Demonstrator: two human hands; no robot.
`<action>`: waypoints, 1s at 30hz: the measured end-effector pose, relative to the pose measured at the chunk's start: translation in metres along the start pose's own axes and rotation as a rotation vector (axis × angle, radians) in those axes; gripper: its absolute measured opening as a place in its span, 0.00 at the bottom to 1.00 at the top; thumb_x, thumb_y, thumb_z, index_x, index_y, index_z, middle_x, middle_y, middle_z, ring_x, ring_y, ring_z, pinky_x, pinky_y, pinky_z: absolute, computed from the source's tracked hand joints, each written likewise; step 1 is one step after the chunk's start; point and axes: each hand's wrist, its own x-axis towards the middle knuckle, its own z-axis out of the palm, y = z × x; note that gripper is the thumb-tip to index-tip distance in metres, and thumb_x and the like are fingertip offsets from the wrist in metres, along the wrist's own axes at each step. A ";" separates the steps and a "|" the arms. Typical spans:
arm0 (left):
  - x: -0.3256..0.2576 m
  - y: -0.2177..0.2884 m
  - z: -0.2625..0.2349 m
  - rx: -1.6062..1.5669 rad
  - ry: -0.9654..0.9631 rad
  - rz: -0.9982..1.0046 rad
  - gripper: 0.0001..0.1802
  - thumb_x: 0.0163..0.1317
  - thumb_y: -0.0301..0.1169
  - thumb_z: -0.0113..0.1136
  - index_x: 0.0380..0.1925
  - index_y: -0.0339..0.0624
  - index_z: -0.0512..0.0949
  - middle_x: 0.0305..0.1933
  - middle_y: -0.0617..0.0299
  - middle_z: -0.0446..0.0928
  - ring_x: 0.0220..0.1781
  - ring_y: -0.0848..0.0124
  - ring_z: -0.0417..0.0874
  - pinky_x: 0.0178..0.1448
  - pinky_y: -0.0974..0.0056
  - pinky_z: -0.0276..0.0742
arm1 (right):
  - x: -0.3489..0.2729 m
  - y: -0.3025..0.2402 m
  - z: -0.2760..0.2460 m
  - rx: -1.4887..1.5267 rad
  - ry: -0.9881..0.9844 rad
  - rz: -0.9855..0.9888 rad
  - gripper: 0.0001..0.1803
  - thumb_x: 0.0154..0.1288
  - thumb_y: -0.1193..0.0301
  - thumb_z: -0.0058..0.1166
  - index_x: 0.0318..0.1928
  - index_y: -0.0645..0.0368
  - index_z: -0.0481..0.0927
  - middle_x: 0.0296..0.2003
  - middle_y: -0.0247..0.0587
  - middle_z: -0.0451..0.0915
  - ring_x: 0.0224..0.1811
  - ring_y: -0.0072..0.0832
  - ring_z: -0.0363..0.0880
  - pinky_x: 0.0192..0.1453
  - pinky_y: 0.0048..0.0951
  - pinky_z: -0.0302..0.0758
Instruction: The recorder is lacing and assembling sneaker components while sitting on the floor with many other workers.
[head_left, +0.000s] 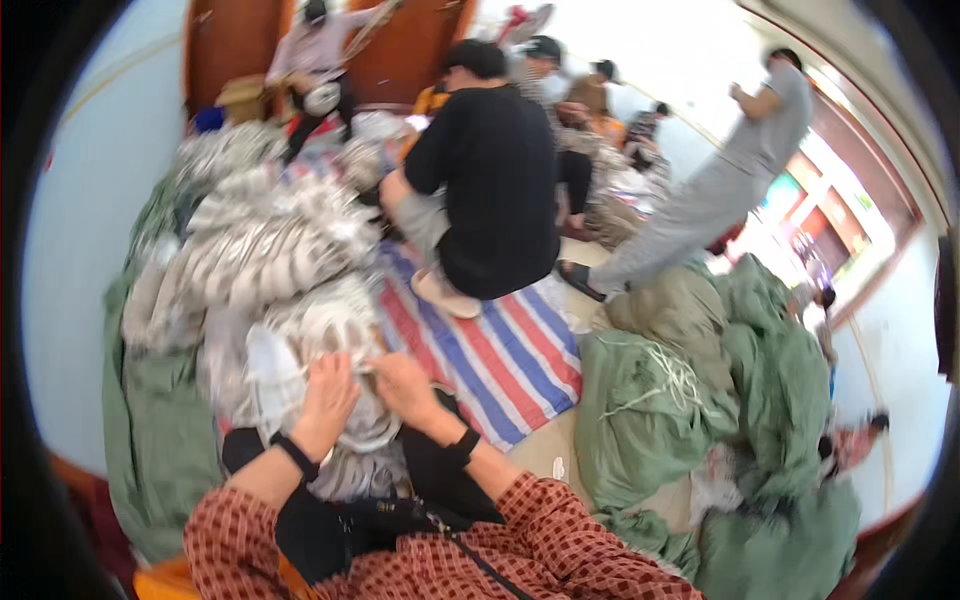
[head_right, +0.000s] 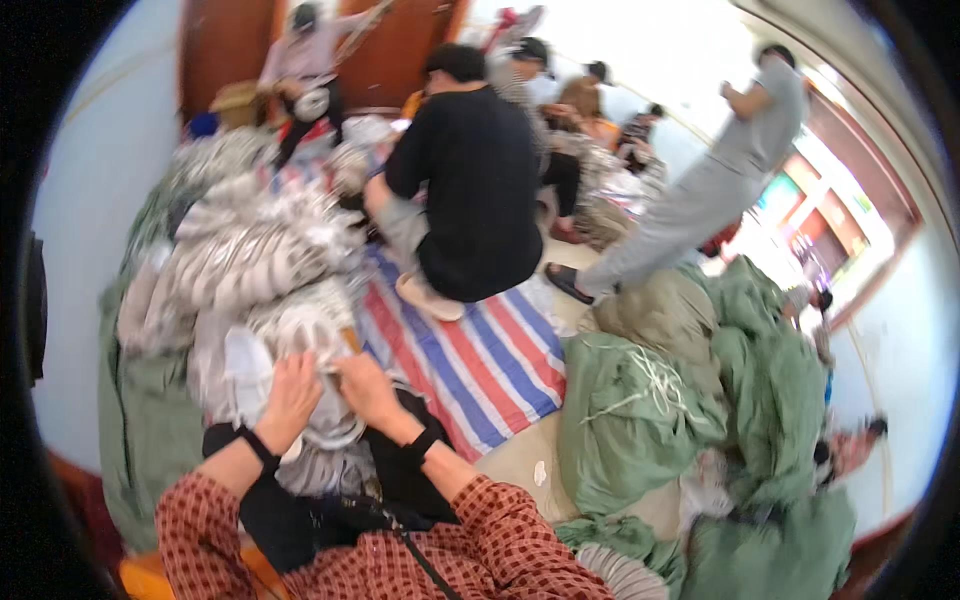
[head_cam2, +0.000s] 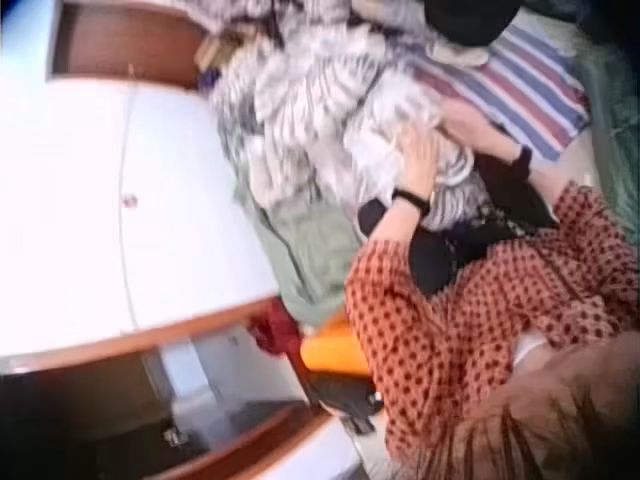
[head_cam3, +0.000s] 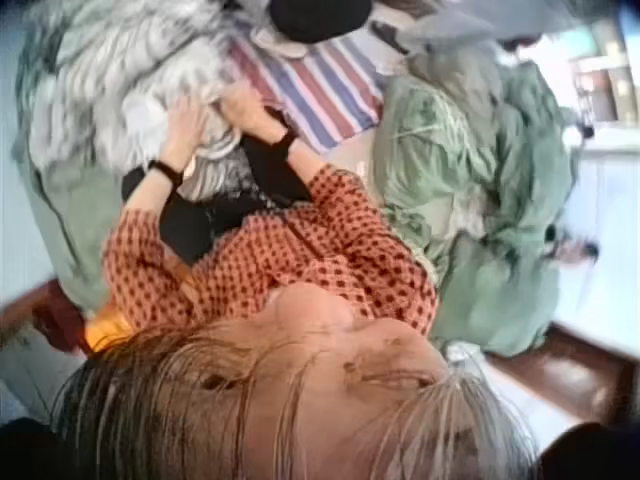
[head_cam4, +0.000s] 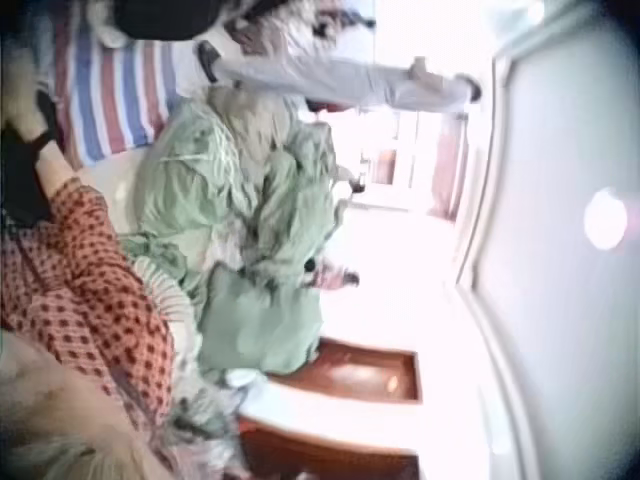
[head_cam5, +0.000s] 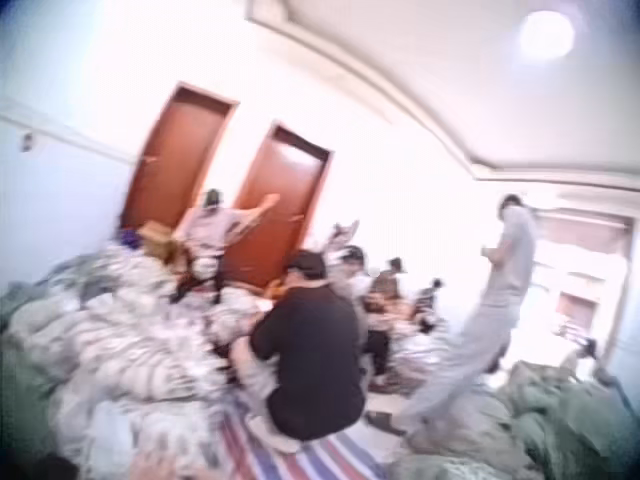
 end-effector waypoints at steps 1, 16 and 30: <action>-0.001 -0.002 0.002 0.098 0.129 0.071 0.08 0.48 0.32 0.56 0.25 0.47 0.84 0.40 0.61 0.71 0.44 0.63 0.72 0.46 0.61 0.69 | -0.002 -0.006 -0.009 -0.039 -0.060 0.086 0.20 0.53 0.81 0.51 0.50 0.61 0.78 0.38 0.50 0.79 0.44 0.46 0.76 0.50 0.39 0.73; -0.026 0.011 -0.019 -0.356 0.261 0.596 0.04 0.51 0.30 0.56 0.26 0.43 0.74 0.32 0.60 0.68 0.33 0.67 0.77 0.33 0.63 0.75 | 0.002 -0.012 -0.034 -0.124 -0.020 0.050 0.13 0.55 0.79 0.47 0.42 0.55 0.74 0.35 0.39 0.77 0.39 0.40 0.75 0.41 0.38 0.74; -0.035 0.035 -0.067 -1.311 0.308 -0.042 0.04 0.60 0.17 0.54 0.34 0.36 0.72 0.30 0.58 0.75 0.29 0.68 0.81 0.34 0.68 0.77 | 0.060 -0.039 -0.028 -1.077 -0.599 -0.363 0.10 0.53 0.63 0.55 0.30 0.51 0.87 0.35 0.35 0.76 0.45 0.32 0.71 0.46 0.46 0.64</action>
